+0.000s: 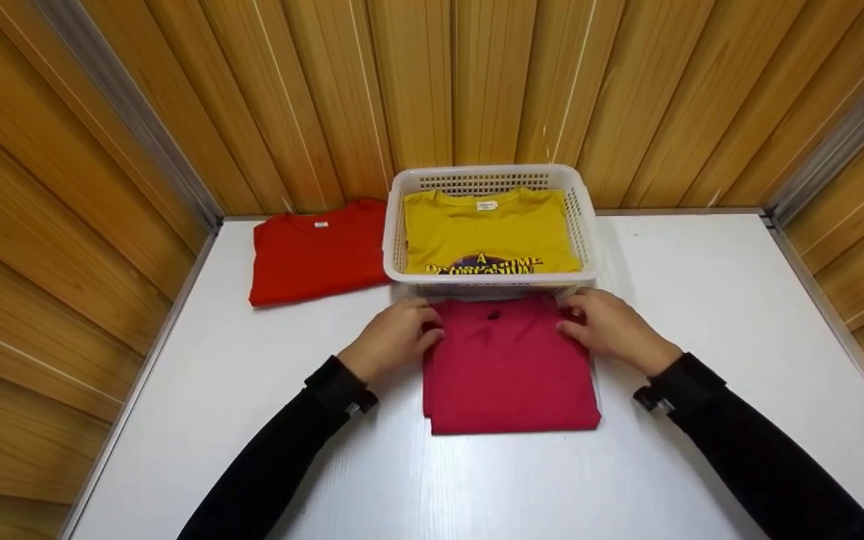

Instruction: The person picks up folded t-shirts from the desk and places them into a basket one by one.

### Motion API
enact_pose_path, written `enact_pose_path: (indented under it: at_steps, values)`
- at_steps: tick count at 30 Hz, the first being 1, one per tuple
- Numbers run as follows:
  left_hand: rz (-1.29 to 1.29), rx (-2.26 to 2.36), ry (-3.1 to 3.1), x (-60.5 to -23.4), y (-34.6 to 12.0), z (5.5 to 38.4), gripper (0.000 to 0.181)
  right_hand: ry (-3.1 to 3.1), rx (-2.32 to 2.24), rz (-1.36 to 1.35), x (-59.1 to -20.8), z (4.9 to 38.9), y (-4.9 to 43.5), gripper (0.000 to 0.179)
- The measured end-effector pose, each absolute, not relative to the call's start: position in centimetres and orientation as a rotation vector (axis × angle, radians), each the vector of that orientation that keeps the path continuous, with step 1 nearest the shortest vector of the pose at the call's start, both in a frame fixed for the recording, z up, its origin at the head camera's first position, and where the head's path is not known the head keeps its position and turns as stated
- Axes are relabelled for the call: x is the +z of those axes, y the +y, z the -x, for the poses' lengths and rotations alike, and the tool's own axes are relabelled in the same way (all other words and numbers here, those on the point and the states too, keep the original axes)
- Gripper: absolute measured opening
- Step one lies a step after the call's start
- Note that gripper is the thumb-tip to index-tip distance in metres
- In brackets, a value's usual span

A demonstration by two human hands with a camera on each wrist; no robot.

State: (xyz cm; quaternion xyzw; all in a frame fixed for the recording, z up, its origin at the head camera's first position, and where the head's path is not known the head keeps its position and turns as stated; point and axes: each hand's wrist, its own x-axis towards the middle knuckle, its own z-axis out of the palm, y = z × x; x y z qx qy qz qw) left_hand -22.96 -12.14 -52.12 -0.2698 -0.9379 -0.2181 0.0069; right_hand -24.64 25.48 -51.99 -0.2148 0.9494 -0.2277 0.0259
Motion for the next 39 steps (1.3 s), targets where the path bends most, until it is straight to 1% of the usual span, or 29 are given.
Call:
enact_pose_path:
  at_steps: [3,8,12,19,26,30,33,37,39]
  values:
    - [0.793,-0.681,-2.886,-52.3,-12.1,23.3,0.02,2.969,-0.754,0.605,-52.1,25.1,25.2,0.03]
    - [0.796,-0.651,-2.867,-52.8,-11.5,23.9,0.024,3.014,-0.743,0.617,-52.7,25.4,24.6,0.029]
    - [0.826,-0.601,-2.864,-53.0,-11.1,24.3,0.019,3.02,-0.736,0.613,-52.8,25.3,24.1,0.029]
    - [0.795,-0.584,-2.905,-52.8,-10.8,24.4,0.009,2.985,-0.656,0.672,-52.5,24.7,23.9,0.032]
    - [0.821,-0.525,-2.929,-52.3,-10.6,24.5,0.011,2.937,-0.576,0.777,-52.3,25.0,24.1,0.025]
    - [0.875,-0.499,-2.928,-52.1,-10.5,24.6,0.014,2.909,-0.645,0.702,-52.5,25.2,24.2,0.021]
    - [0.886,-0.505,-2.897,-53.2,-10.5,25.4,0.016,2.891,-0.712,0.616,-52.4,25.3,24.3,0.018]
    - [0.847,-0.588,-2.859,-56.5,-10.8,27.1,0.017,2.838,-0.81,0.56,-52.1,25.1,24.5,0.017]
    - [0.83,-0.617,-2.872,-56.6,-10.8,27.1,0.017,2.802,-0.877,0.537,-51.9,25.0,24.6,0.018]
